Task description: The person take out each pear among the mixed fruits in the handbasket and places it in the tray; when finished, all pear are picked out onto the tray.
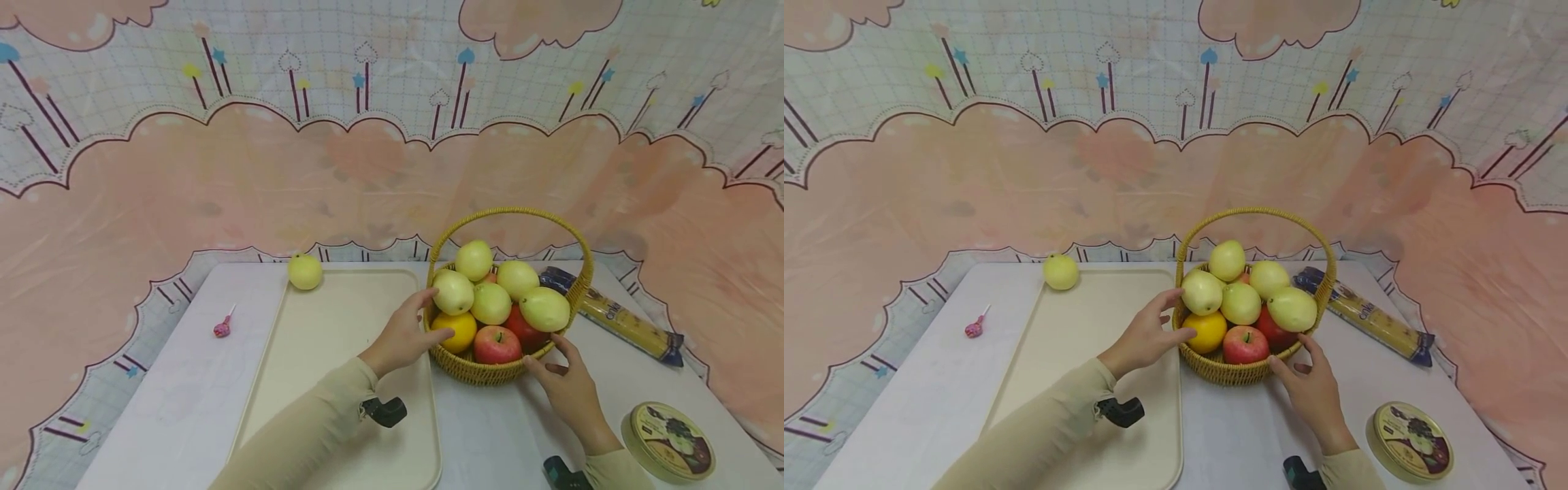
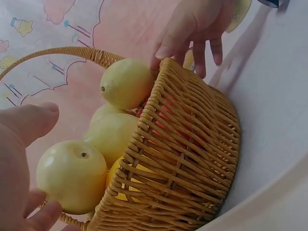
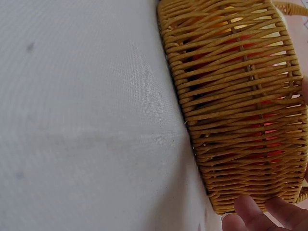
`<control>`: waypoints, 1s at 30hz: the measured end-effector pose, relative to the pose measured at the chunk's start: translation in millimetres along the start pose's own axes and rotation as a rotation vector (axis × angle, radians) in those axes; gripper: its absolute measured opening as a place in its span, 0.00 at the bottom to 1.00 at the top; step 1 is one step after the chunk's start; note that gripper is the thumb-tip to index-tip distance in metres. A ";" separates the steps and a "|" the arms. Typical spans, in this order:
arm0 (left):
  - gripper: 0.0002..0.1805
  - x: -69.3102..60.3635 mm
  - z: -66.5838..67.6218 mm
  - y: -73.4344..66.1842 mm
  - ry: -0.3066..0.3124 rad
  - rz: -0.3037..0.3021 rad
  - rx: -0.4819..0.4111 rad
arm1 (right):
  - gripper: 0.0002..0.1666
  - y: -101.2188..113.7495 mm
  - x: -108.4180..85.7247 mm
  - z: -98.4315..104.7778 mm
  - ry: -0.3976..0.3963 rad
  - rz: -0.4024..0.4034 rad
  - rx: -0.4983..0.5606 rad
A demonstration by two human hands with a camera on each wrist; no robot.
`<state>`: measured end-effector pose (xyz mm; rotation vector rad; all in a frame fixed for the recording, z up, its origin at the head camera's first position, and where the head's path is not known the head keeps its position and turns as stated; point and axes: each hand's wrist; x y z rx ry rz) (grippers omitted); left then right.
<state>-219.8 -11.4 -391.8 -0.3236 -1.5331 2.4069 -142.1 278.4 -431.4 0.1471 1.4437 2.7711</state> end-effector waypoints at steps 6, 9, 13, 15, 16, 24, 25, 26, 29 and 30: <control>0.41 5.1 -2.1 -5.4 -0.026 0.019 -0.001 | 0.57 0.6 -0.4 -0.7 0.001 0.004 -0.015; 0.42 6.5 -2.9 -7.2 -0.019 0.025 -0.007 | 0.57 0.9 -0.6 -0.7 0.001 0.004 -0.015; 0.42 6.7 -4.0 -8.6 -0.016 0.019 -0.003 | 0.58 1.0 0.2 -0.7 0.001 0.002 -0.020; 0.41 6.5 -5.2 -8.3 -0.018 0.002 0.013 | 0.58 0.7 0.4 -0.8 0.000 0.002 -0.021; 0.41 6.3 -6.0 -7.8 -0.019 -0.010 0.024 | 0.58 0.4 0.5 -0.8 0.000 0.002 -0.023; 0.41 2.5 -8.0 -7.7 -0.023 -0.030 0.047 | 0.58 -1.5 0.5 -1.2 -0.001 0.002 -0.022; 0.41 2.1 -8.3 -7.9 -0.026 -0.026 0.037 | 0.58 -1.7 0.5 -1.3 -0.001 0.002 -0.023; 0.41 1.7 -8.6 -7.9 -0.028 -0.019 0.028 | 0.58 -1.9 0.6 -1.4 -0.002 0.002 -0.024; 0.41 1.0 -10.0 -8.0 -0.038 -0.007 -0.006 | 0.57 -1.8 0.7 -1.5 -0.003 0.003 -0.028; 0.41 0.9 -10.7 -8.0 -0.041 -0.003 -0.018 | 0.57 -1.6 0.7 -1.5 -0.003 0.004 -0.028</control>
Point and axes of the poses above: each hand's wrist, its own x-axis towards the middle knuckle, its own z-axis out of the back of the hand, y = z × x, and after that the axes turned 15 degrees about z, right-handed
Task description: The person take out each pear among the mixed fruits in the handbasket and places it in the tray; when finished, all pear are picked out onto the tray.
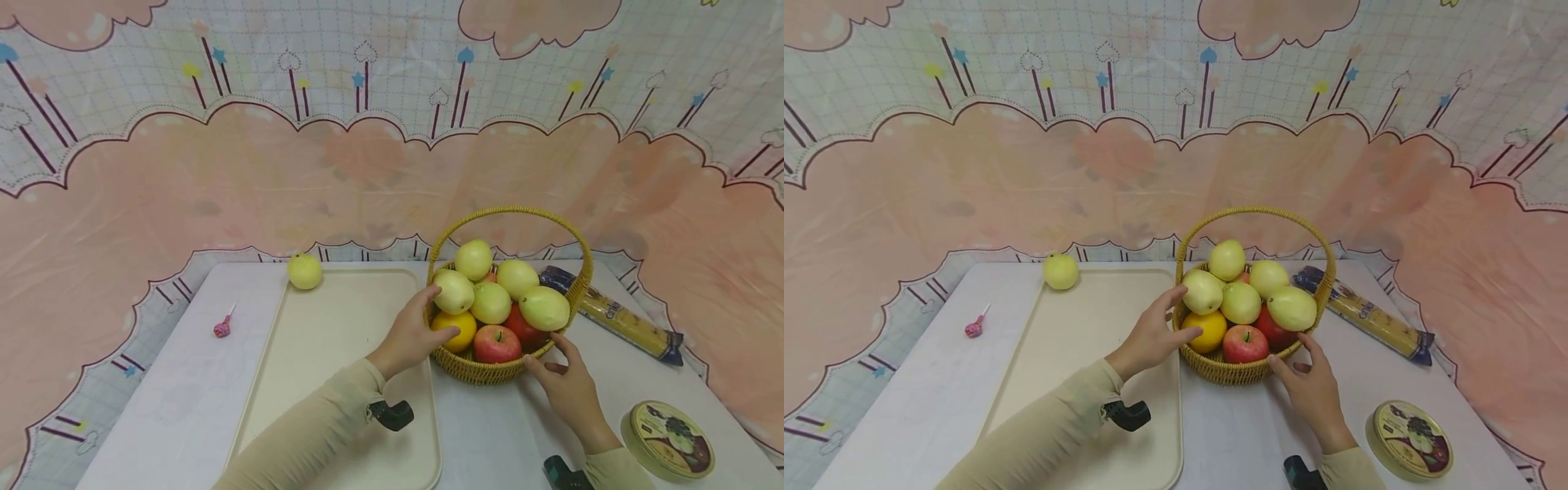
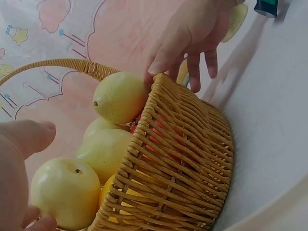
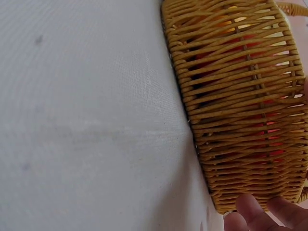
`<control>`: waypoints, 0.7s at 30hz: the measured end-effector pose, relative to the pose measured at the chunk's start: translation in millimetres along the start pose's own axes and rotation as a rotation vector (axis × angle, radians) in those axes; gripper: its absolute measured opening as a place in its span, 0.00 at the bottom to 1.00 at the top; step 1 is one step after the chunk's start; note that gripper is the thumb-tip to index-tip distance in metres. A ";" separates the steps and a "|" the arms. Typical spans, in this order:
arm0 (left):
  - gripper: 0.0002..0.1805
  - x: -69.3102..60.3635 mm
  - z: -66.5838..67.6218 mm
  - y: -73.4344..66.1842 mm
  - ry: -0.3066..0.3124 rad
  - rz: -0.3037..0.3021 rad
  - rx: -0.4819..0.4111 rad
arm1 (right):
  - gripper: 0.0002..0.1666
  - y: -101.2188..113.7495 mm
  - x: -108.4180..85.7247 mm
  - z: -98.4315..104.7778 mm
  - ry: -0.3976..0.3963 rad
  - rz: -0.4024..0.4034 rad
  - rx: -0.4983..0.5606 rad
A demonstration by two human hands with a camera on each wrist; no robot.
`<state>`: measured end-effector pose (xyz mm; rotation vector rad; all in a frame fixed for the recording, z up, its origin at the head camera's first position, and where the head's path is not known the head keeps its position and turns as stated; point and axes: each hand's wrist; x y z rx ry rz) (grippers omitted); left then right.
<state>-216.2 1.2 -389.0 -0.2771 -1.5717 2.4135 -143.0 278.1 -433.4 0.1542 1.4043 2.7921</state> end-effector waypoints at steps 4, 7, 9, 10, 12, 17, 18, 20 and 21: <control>0.41 0.9 -2.1 -2.1 -0.005 0.005 -0.029 | 0.58 1.0 -0.1 -0.5 -0.001 -0.001 -0.003; 0.41 2.3 -3.4 -3.1 -0.011 0.001 -0.028 | 0.58 1.0 -0.3 -0.8 -0.003 0.000 -0.004; 0.41 2.8 -3.7 -3.2 -0.019 -0.001 -0.011 | 0.58 0.8 -0.6 -0.8 -0.004 0.002 -0.005; 0.41 2.5 -3.5 -3.3 -0.022 0.000 -0.003 | 0.58 0.7 -0.8 -0.7 -0.005 0.003 -0.006; 0.41 1.7 -2.7 -3.6 -0.026 -0.002 0.016 | 0.58 0.5 -1.1 -0.4 -0.005 0.003 -0.005; 0.41 -0.8 -1.1 -4.9 -0.015 -0.018 0.030 | 0.59 0.2 -1.6 0.4 -0.008 0.001 -0.005; 0.41 -1.0 -1.2 -4.6 -0.015 -0.021 0.027 | 0.59 0.2 -1.5 0.4 -0.007 0.002 -0.005; 0.41 -1.4 -1.9 -3.7 -0.019 -0.024 0.022 | 0.58 0.3 -1.4 0.0 -0.005 0.002 -0.005; 0.41 -1.7 -2.3 -3.1 -0.022 -0.027 0.013 | 0.58 0.3 -1.2 -0.2 -0.005 0.002 -0.005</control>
Point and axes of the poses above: each hand's wrist, its own x-axis towards the middle knuckle, its own z-axis out of the back of the hand, y = z × x, and after that the axes turned 15 degrees about z, right-handed
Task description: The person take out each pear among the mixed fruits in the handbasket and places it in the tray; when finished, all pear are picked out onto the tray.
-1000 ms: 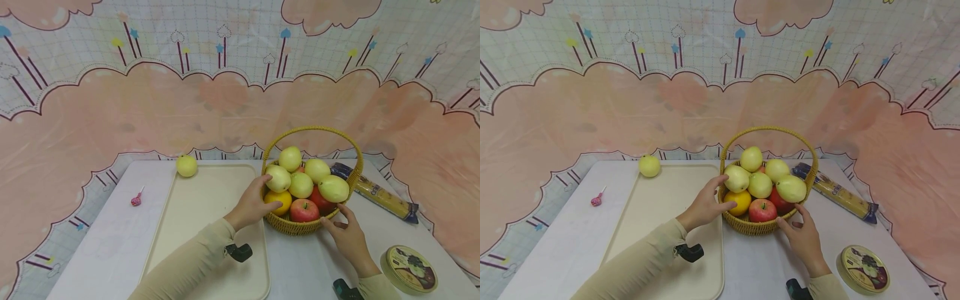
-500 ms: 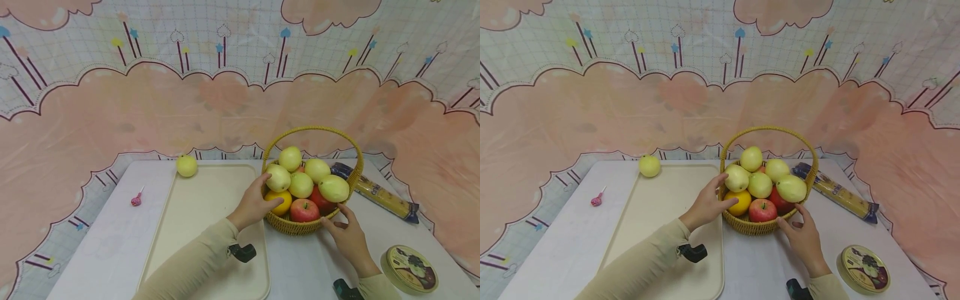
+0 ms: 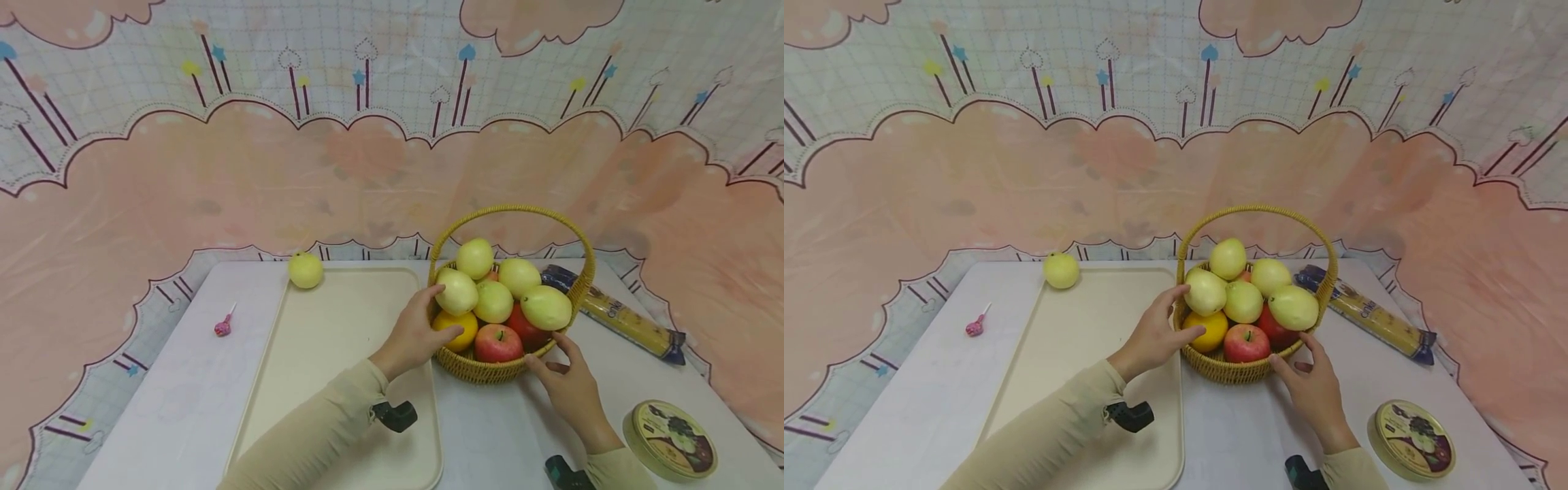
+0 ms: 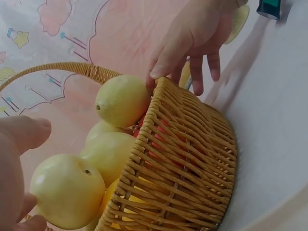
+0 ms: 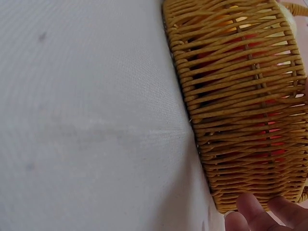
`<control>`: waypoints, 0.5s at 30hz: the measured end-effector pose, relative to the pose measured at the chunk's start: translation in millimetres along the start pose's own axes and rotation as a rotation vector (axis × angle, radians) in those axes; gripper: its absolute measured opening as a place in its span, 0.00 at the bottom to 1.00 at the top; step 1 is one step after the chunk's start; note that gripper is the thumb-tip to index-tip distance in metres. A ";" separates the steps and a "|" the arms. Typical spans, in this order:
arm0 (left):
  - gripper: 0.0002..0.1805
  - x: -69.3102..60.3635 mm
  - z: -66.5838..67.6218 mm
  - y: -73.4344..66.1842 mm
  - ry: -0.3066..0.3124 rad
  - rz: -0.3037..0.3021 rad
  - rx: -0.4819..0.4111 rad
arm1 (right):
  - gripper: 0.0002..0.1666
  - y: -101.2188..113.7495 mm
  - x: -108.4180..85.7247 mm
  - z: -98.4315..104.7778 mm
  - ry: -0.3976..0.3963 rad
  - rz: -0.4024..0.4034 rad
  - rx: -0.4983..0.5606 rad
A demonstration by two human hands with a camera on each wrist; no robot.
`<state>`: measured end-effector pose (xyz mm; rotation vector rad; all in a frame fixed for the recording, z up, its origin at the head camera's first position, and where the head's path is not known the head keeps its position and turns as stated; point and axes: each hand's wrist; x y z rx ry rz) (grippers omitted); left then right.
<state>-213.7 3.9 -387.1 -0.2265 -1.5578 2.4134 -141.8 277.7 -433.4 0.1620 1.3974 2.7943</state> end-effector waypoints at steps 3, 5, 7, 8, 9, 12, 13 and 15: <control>0.39 0.2 -2.4 1.9 -0.006 -0.015 -0.036 | 0.58 0.1 -0.1 -0.5 0.001 0.000 -0.004; 0.39 0.4 -3.8 2.7 -0.004 -0.025 -0.062 | 0.58 0.1 -0.7 -0.7 0.000 -0.001 -0.002; 0.39 0.8 -4.9 3.3 -0.002 -0.032 -0.079 | 0.57 0.0 -1.0 -0.8 0.000 0.000 -0.002; 0.39 1.0 -5.2 3.3 0.001 -0.036 -0.085 | 0.57 -0.1 -1.1 -0.8 0.000 0.000 -0.001; 0.40 1.1 -5.4 3.3 0.000 -0.039 -0.084 | 0.57 -0.3 -1.0 -0.6 0.000 0.001 -0.001; 0.39 1.8 -5.4 3.3 -0.008 -0.055 -0.069 | 0.58 -1.0 -0.1 -0.2 0.002 0.003 -0.001; 0.39 1.9 -5.3 3.0 -0.013 -0.061 -0.060 | 0.58 -1.2 0.1 0.0 0.003 0.003 -0.001; 0.37 2.2 -5.4 3.3 -0.028 -0.075 -0.042 | 0.58 -1.5 0.5 0.2 0.002 0.004 -0.005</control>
Point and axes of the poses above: each hand's wrist, its own x-axis towards the middle knuckle, its own z-axis out of the back of the hand, y = z × x, and after that the axes turned 15 degrees about z, right-handed
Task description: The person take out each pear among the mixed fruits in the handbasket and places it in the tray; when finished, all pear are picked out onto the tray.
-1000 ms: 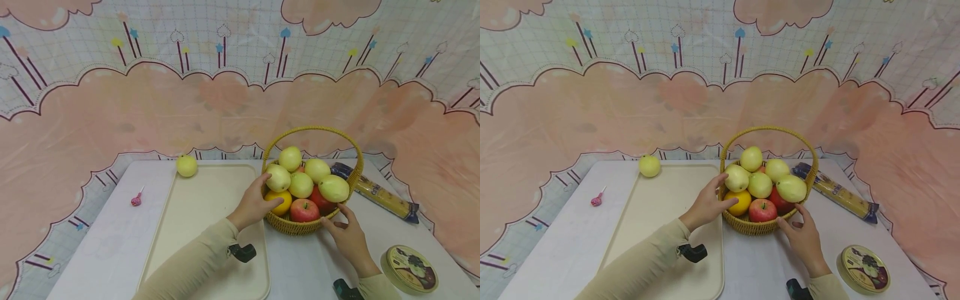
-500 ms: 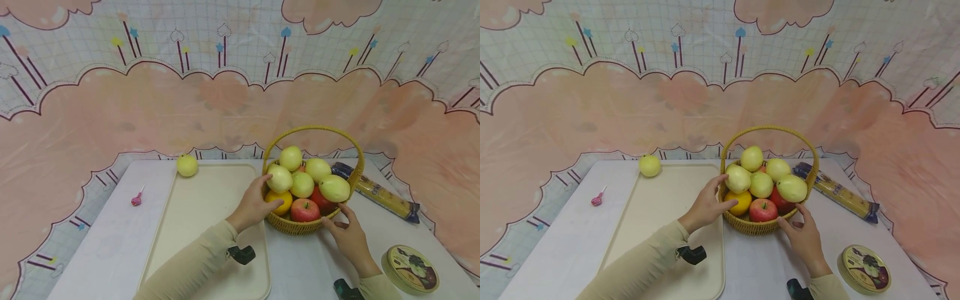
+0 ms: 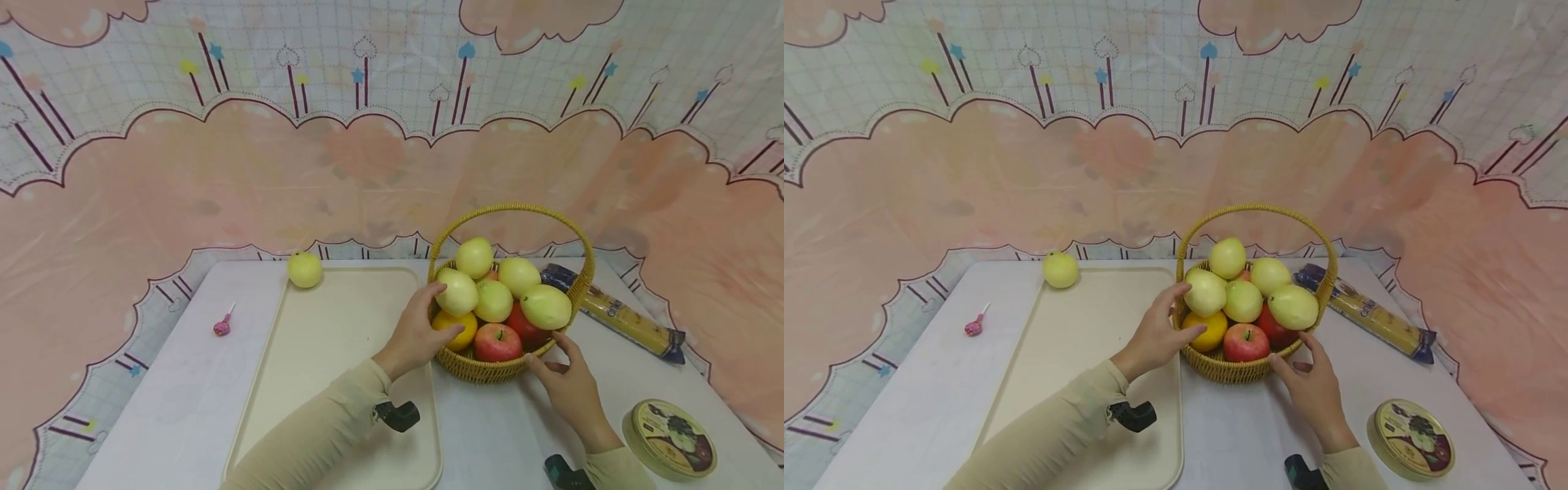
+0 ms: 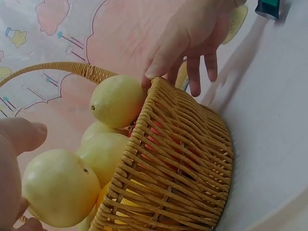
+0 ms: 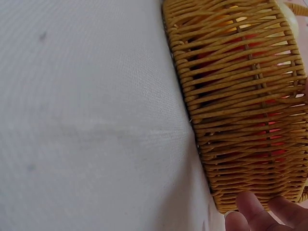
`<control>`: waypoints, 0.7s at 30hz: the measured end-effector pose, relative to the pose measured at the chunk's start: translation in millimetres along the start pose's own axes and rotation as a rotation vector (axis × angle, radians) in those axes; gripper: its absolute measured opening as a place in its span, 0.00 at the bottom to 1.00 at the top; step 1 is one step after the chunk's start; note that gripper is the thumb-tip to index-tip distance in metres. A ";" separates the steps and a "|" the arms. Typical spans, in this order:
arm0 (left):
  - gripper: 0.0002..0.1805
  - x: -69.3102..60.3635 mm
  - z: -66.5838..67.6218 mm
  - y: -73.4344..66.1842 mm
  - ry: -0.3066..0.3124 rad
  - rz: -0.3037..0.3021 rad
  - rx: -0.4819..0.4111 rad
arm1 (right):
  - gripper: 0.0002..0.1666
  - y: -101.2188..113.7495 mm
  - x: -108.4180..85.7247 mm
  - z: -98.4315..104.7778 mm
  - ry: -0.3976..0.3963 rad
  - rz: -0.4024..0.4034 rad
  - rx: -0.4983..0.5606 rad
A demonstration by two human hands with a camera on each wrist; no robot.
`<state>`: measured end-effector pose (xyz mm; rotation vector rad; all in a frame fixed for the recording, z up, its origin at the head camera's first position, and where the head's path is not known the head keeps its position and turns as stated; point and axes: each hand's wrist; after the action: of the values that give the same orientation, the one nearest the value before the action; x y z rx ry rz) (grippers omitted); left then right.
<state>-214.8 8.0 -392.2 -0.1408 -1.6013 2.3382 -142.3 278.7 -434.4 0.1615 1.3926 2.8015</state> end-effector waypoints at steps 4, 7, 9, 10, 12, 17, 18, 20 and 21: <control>0.34 0.3 -1.5 -1.4 -0.014 -0.013 0.006 | 0.58 0.1 -0.2 0.4 -0.004 0.003 -0.003; 0.32 -0.8 -3.7 -2.3 -0.003 0.002 -0.030 | 0.58 0.6 -0.5 0.4 -0.004 0.003 0.003; 0.32 -1.8 -5.3 -2.5 0.003 0.018 -0.053 | 0.58 0.8 -0.6 0.4 -0.003 0.004 0.010; 0.32 -2.3 -6.2 -2.1 0.002 0.021 -0.062 | 0.58 0.9 -1.0 0.4 -0.003 0.006 0.010; 0.32 -2.4 -7.9 -1.4 0.002 0.018 -0.074 | 0.57 1.0 -1.7 0.5 -0.005 0.011 0.009; 0.35 0.2 -12.9 0.4 0.036 -0.012 -0.024 | 0.56 0.3 -3.0 0.2 -0.009 0.021 0.001; 0.36 0.6 -14.3 0.8 0.050 -0.007 -0.006 | 0.56 0.3 -3.1 0.0 -0.010 0.022 0.001; 0.36 1.5 -18.2 2.3 0.072 -0.003 0.027 | 0.56 0.4 -3.2 0.1 -0.012 0.025 0.000; 0.37 2.1 -20.5 3.0 0.081 0.000 0.042 | 0.56 0.2 -3.2 0.5 -0.014 0.027 -0.001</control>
<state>-212.2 26.0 -402.5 -0.2237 -1.5131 2.3327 -139.1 278.8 -434.3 0.2010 1.3964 2.8164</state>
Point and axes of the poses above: each hand's wrist, its own x-axis towards the middle knuckle, its own z-axis out of the back of the hand, y = z × x, and after that the axes turned 15 degrees about z, right-handed
